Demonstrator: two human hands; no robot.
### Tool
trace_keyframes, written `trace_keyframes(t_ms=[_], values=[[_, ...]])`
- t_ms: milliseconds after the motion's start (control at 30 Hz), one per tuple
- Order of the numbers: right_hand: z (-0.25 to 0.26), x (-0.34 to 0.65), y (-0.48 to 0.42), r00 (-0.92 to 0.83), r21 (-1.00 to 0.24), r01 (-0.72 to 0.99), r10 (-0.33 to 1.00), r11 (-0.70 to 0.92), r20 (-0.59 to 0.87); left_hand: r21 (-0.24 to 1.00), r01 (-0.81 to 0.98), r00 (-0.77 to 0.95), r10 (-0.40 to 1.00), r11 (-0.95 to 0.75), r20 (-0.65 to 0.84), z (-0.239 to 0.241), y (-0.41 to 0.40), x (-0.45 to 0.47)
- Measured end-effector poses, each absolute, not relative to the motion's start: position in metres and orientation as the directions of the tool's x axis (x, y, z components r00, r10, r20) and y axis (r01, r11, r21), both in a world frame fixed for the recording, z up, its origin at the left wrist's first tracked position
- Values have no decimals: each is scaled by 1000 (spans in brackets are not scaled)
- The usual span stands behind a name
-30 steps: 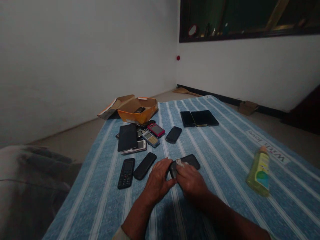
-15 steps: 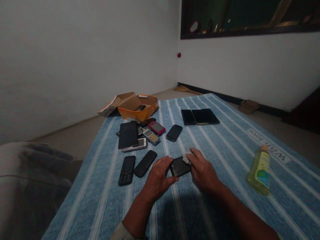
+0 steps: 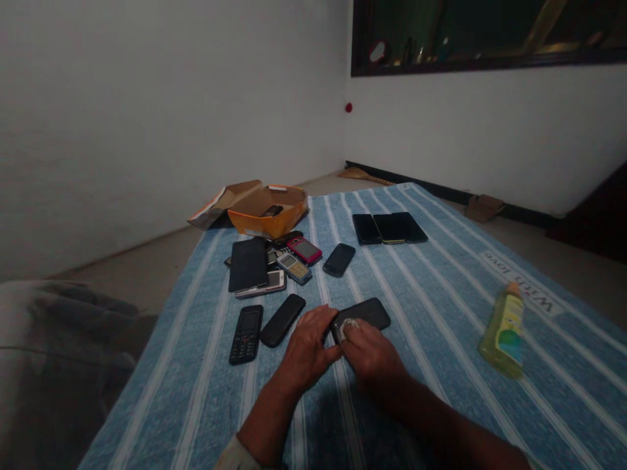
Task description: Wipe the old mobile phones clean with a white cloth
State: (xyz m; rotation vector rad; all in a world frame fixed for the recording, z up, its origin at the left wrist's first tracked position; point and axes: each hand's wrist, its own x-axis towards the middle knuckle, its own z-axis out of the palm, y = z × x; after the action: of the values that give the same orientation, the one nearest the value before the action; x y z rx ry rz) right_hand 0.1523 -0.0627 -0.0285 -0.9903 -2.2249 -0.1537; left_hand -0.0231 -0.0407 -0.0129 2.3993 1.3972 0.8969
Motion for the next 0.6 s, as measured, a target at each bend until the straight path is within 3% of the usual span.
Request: trace_keyframes(t_ms=[200,300,433,600], values=[[-10,168,-69,-537,-274,608,641,745,549,480,718,360,859,-504,364,-12,-41,-24],[-2,188,-59,-451,-336,637,690,693,566,493,710,355,860,-502,366,-9,-41,-22],[-3,207,-43,-326,-302,770,754,562,571,534,695,322,872,-483,369,-7,-43,-19],[-15,195,-51,-416,-237,758,730,608,542,551,690,302,878,-470,371,-8,-46,-18]])
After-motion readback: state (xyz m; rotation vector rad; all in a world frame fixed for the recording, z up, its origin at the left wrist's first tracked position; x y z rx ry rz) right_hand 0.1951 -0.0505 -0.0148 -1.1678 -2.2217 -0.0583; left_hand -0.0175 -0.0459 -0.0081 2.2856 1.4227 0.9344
